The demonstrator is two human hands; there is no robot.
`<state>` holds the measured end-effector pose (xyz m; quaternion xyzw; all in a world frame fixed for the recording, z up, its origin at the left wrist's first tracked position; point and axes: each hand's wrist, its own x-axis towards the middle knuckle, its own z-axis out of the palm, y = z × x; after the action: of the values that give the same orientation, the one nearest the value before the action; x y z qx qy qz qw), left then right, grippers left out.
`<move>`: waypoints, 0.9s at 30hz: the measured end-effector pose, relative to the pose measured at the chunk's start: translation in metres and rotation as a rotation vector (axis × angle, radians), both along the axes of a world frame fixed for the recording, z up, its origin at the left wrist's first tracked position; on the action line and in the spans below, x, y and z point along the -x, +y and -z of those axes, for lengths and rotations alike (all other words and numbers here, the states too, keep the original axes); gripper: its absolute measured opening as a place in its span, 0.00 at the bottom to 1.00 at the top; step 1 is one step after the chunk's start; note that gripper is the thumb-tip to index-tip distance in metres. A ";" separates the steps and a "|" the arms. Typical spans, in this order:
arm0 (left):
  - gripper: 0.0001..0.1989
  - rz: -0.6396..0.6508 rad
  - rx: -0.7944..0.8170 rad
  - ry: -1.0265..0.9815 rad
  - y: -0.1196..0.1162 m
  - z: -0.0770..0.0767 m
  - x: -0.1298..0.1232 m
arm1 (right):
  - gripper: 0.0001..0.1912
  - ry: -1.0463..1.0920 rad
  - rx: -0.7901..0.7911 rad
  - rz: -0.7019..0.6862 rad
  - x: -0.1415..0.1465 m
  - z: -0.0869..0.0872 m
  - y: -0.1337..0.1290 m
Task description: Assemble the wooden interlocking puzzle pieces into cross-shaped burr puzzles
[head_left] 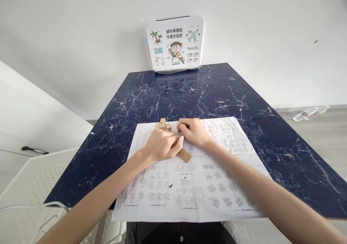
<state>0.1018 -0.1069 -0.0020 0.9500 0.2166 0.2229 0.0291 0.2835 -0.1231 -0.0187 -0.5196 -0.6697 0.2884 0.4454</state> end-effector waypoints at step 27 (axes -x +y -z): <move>0.20 -0.278 0.019 -0.067 0.019 0.015 0.010 | 0.10 -0.136 -0.023 -0.067 0.007 -0.001 -0.007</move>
<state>0.0915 -0.0876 -0.0174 0.9025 0.3471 0.2544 0.0140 0.2769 -0.1299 -0.0181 -0.5103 -0.7187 0.2592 0.3949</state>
